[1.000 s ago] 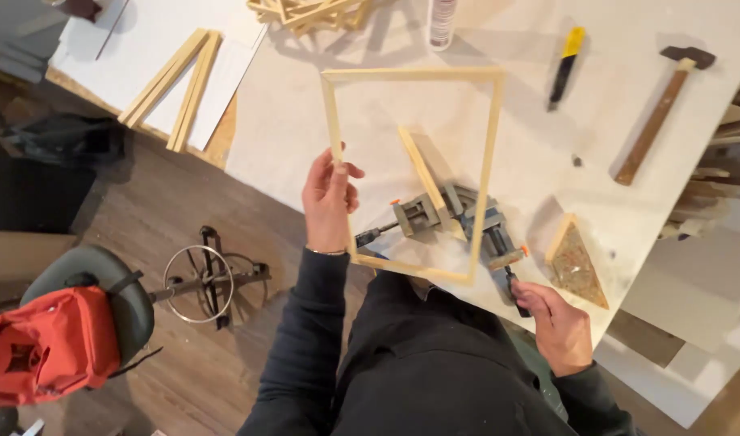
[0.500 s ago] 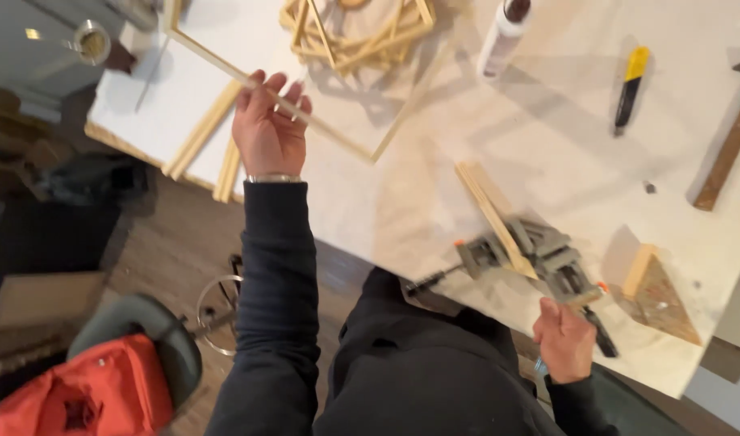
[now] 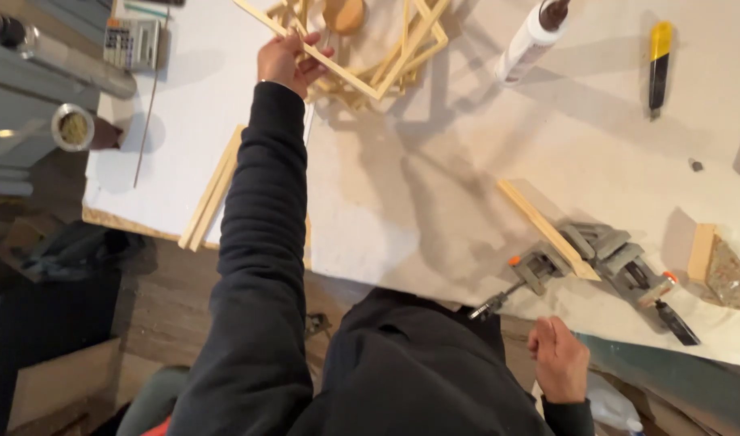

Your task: Assembling wooden frame pieces using corner clamps, wood glue, and a hammer.

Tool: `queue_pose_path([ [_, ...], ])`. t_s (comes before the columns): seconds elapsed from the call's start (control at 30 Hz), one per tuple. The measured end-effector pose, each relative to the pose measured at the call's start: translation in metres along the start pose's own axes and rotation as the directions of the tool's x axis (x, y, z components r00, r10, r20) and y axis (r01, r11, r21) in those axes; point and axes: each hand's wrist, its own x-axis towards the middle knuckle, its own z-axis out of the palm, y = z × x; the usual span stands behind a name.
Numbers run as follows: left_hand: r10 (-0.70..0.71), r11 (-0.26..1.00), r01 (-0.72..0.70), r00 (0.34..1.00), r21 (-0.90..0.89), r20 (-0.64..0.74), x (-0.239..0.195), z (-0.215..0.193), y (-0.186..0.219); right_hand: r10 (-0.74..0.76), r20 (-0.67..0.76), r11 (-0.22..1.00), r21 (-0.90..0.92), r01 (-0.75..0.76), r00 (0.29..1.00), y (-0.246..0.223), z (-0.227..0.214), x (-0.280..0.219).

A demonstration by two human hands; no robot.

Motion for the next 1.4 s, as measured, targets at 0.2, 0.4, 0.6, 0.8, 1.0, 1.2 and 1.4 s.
queue_pose_path([
  [0.2,0.011,0.996,-0.002,0.995,0.084,-0.101,0.049,-0.019,-0.009,-0.014,-0.015,0.994,-0.110,0.013,1.000,0.014,0.010,-0.007],
  [0.4,0.167,0.752,-0.022,0.973,0.659,-0.157,-0.031,-0.118,0.040,0.037,-0.113,0.987,-0.154,-0.054,0.993,0.036,0.016,-0.024],
  [0.6,0.480,0.187,0.062,0.865,0.980,-0.146,-0.137,-0.241,0.025,0.083,-0.038,0.995,-0.053,-0.085,0.996,-0.025,0.023,-0.012],
  [0.8,0.542,-0.102,0.011,0.839,0.995,0.047,-0.213,-0.217,-0.031,-0.006,0.061,0.999,0.039,0.004,0.998,-0.042,0.034,0.007],
  [1.0,0.511,-0.216,0.061,0.857,0.975,0.059,-0.228,-0.163,-0.059,0.000,0.164,0.996,-0.090,0.016,0.986,-0.045,0.037,0.010],
  [1.2,0.299,-0.047,0.041,0.954,0.998,-0.025,-0.238,-0.121,-0.074,-0.057,0.159,0.991,-0.114,0.076,0.986,-0.036,0.036,0.007],
  [1.4,0.256,0.013,0.032,0.966,0.999,-0.035,-0.271,-0.069,-0.077,-0.070,0.121,0.967,-0.235,0.097,0.990,-0.037,0.036,0.008],
])
